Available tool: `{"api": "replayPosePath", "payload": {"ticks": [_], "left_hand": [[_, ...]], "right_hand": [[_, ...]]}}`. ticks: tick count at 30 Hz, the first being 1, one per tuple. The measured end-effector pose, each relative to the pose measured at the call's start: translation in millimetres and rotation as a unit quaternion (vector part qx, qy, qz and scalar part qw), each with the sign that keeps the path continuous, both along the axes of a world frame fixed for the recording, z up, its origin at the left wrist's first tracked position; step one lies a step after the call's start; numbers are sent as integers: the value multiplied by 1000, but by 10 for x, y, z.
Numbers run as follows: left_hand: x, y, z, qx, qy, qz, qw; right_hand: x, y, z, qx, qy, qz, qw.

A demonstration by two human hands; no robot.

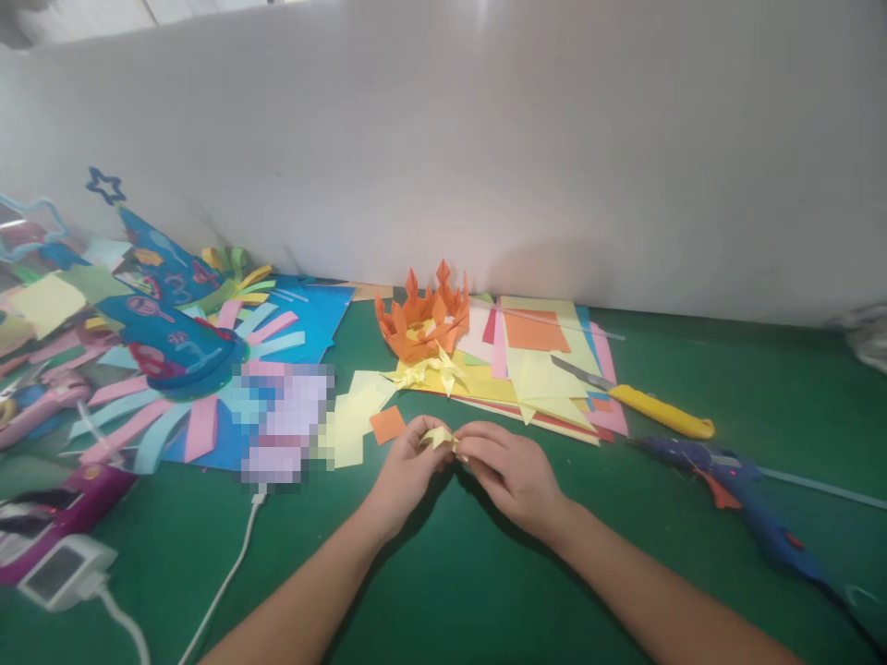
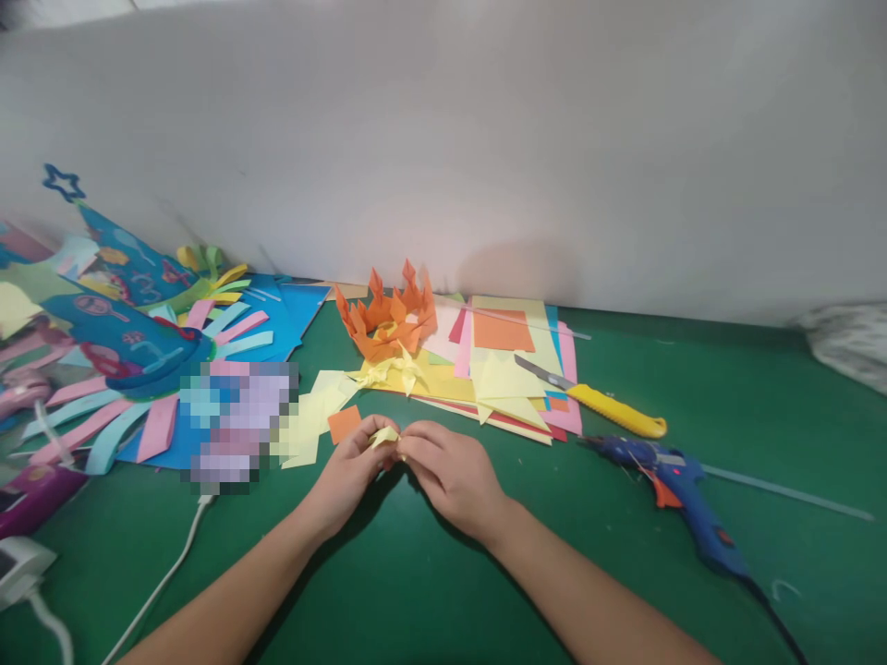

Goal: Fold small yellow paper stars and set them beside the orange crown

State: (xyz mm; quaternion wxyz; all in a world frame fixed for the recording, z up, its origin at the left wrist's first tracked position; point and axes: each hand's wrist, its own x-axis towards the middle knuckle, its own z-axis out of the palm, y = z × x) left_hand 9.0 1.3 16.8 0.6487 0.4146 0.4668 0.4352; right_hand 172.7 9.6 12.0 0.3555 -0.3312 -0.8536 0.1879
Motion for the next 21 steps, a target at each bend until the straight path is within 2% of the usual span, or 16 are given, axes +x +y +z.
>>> {"api": "replayPosePath", "payload": {"ticks": [6, 11, 21], "left_hand": [[4, 3, -28, -3, -9, -10, 1000], [19, -2, -3, 7, -14, -19, 1000], [4, -14, 9, 7, -39, -46, 998]], "right_hand": [[-75, -6, -76, -88, 118, -72, 987], [-97, -9, -86, -127, 194, -81, 969], [-133, -19, -109, -180, 265, -75, 944]]}}
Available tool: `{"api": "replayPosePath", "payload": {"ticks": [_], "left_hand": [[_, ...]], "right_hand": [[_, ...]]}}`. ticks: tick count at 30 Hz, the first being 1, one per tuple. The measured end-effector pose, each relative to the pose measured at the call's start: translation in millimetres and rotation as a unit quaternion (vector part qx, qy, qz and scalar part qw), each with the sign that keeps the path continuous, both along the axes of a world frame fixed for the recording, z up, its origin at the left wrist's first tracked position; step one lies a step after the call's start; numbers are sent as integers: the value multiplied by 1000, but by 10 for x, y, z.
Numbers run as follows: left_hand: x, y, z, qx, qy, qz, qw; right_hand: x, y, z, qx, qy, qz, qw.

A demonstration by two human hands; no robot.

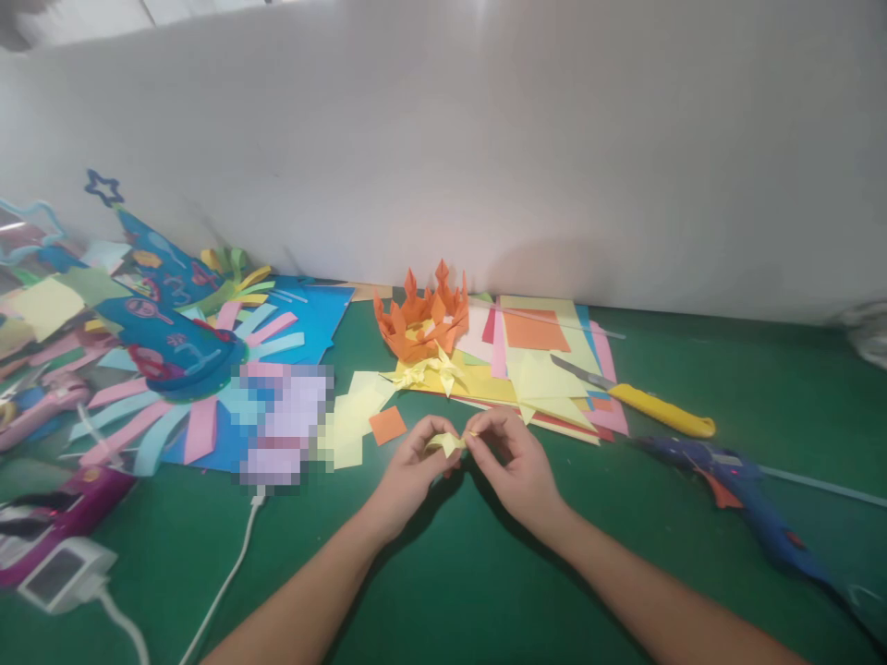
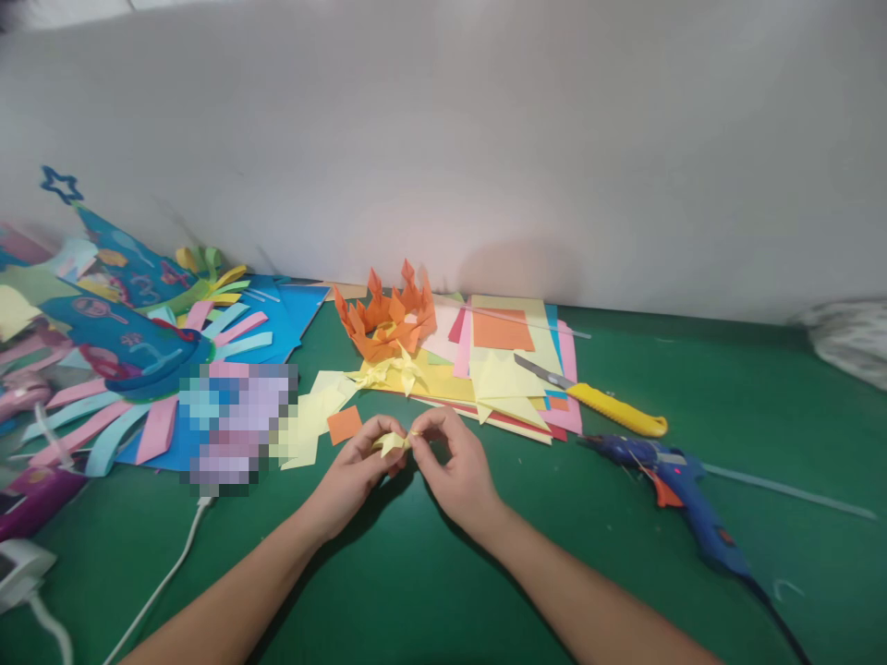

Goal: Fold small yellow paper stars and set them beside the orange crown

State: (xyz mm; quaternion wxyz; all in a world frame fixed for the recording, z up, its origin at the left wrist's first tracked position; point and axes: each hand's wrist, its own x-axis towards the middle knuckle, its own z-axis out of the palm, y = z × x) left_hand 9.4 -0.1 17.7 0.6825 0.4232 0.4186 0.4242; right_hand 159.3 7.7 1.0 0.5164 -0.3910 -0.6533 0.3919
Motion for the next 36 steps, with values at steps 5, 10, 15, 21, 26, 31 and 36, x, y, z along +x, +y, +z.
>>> {"api": "replayPosePath", "payload": {"ticks": [5, 10, 15, 21, 26, 31, 36], "left_hand": [[12, -9, 5, -6, 8, -10, 1000], [29, -7, -26, 10, 53, 4, 999], [36, 6, -97, 20, 69, 40, 997], [44, 10, -104, 23, 67, 48, 996], [46, -3, -90, 30, 96, 46, 994], [51, -3, -86, 46, 128, 57, 989], [46, 19, -70, 34, 128, 89, 987]], "right_hand": [[-7, 5, -1, -21, 13, 10, 1000], [-7, 24, -1, -42, 38, 10, 998], [-11, 33, 25, -110, 70, 32, 991], [-31, 22, 82, -145, 71, 59, 985], [-9, 23, 87, -149, 64, 60, 985], [27, 62, 76, -156, 56, 48, 985], [39, 88, 43, -168, 64, 52, 982]]}}
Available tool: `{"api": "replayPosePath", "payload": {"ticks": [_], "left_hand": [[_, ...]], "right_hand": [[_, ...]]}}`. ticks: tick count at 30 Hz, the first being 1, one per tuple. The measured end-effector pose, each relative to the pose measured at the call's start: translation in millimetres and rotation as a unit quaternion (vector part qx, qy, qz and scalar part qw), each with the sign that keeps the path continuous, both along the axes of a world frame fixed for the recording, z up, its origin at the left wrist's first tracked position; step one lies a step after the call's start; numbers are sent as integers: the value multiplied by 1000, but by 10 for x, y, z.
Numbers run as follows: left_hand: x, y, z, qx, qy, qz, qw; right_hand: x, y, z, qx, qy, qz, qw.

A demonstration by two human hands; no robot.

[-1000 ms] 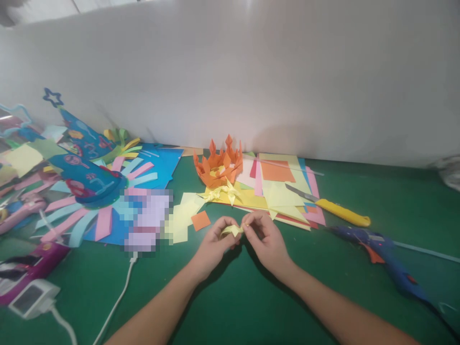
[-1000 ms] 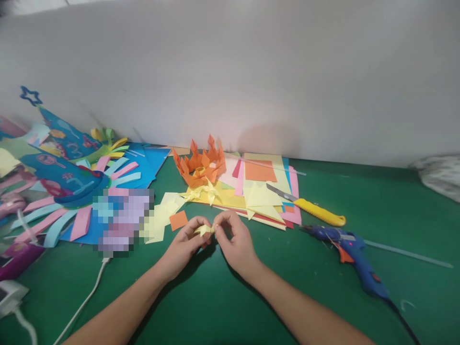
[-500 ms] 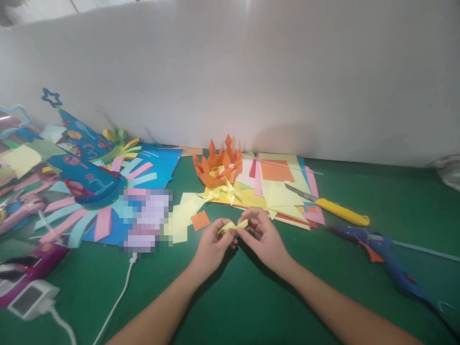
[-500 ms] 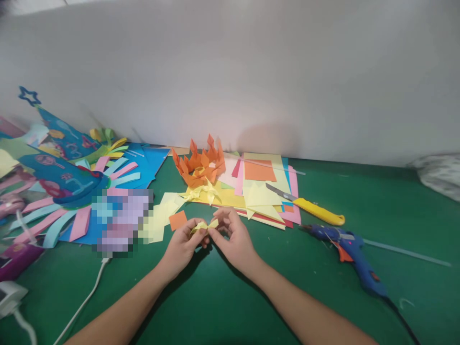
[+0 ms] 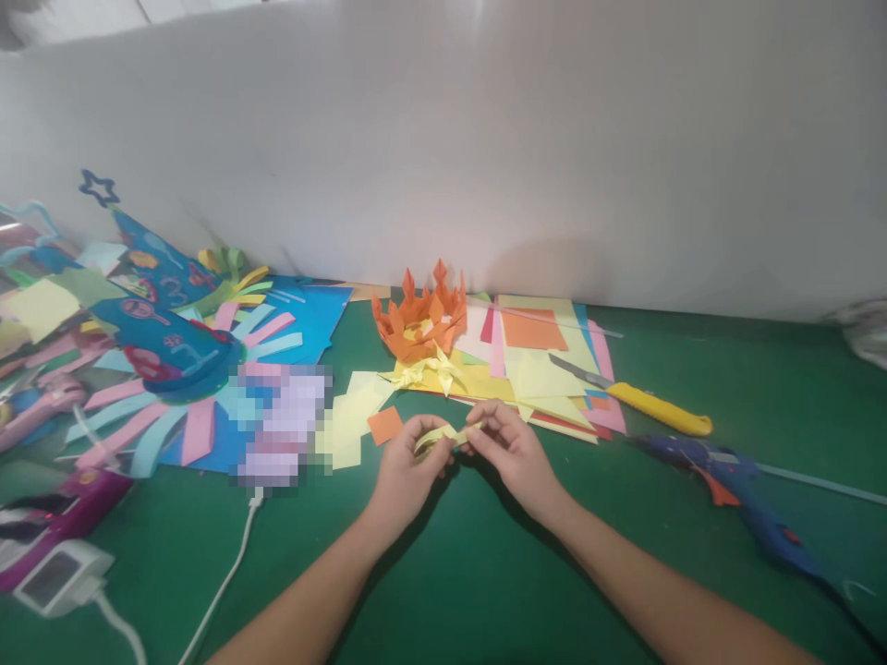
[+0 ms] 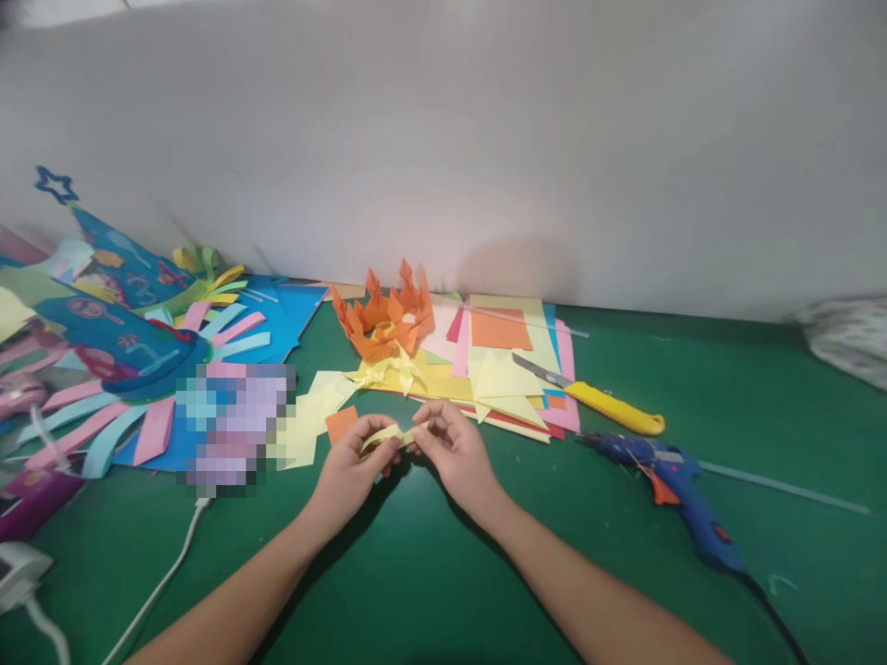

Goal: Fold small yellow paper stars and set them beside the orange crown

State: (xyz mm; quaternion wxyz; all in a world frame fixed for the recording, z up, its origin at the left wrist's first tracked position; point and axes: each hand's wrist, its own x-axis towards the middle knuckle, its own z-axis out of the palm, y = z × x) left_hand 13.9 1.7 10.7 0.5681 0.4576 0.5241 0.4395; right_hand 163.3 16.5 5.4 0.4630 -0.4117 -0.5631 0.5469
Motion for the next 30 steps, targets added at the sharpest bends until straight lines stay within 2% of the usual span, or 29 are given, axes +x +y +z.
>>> {"api": "replayPosePath", "payload": {"ticks": [2, 7, 10, 13, 17, 24, 30], "left_hand": [[-16, 8, -11, 7, 8, 10, 1000], [-52, 5, -54, 50, 67, 8, 996], [-54, -2, -51, 43, 82, -7, 996], [-53, -1, -32, 35, 93, -19, 995], [-58, 8, -6, 24, 88, -22, 996], [-77, 19, 63, -59, 9, -30, 998], [-98, 26, 86, -62, -41, -39, 996]], "right_hand": [[-2, -6, -20, 26, -22, 3, 999], [-9, -30, -19, 161, -129, -10, 978], [5, -23, 21, 194, -165, 16, 967], [20, -10, 56, 195, -165, 41, 966], [28, -3, 64, 179, -159, 40, 970], [28, 3, 40, 141, -110, 34, 983], [38, 10, 65, 122, -78, 51, 988]]}}
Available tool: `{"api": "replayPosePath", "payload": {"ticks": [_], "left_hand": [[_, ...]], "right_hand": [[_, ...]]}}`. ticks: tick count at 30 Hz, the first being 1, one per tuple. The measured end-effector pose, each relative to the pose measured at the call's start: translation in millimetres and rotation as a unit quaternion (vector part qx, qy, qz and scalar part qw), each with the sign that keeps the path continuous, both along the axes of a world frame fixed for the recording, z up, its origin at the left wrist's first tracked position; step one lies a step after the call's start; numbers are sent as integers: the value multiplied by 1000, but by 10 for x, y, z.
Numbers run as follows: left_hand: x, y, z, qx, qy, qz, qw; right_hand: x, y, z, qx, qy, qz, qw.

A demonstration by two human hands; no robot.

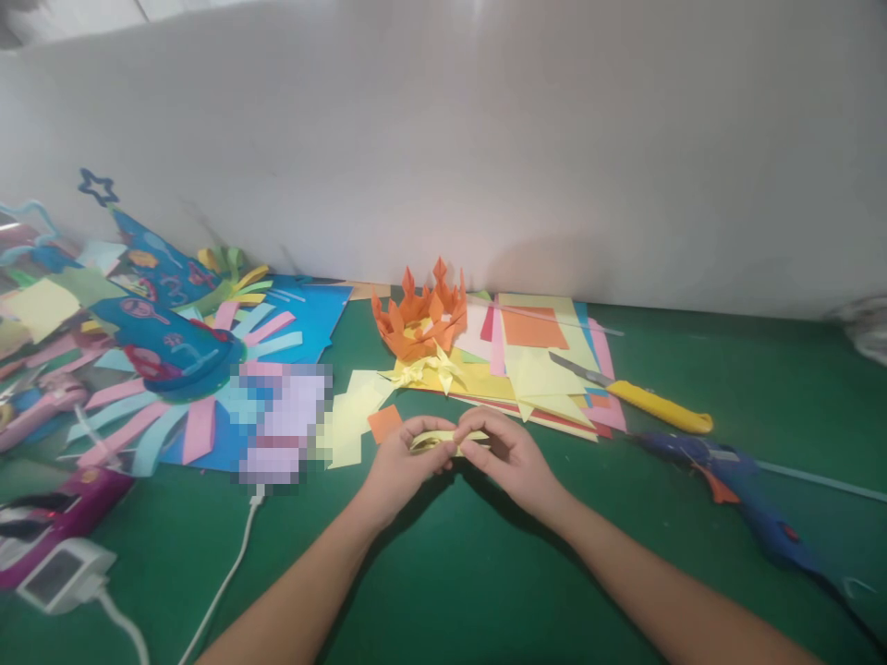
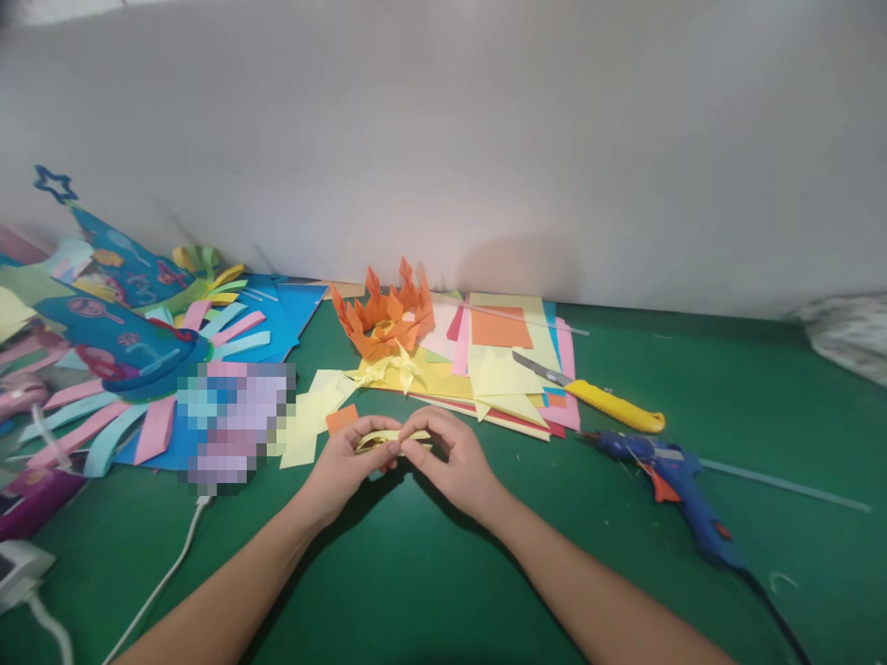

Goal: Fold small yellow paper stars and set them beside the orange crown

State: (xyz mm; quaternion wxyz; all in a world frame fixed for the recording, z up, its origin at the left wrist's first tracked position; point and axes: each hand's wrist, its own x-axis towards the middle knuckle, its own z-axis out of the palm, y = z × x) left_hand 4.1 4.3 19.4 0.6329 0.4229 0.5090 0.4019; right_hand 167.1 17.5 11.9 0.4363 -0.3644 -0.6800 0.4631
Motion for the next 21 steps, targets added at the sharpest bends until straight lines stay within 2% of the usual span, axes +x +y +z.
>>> {"api": "replayPosePath", "payload": {"ticks": [6, 12, 17, 21], "left_hand": [[31, -13, -49, 42, 79, 6, 996], [25, -30, -101, 92, 105, -8, 990], [14, -32, -72, 62, 88, -31, 994], [10, -5, -44, 26, 44, -24, 998]], "right_hand": [[-31, -4, -63, -29, -4, -54, 998], [-48, -12, -59, -41, 8, -65, 997], [-17, -2, -45, -57, 23, -76, 995], [4, 18, -41, -55, 15, -89, 994]]}}
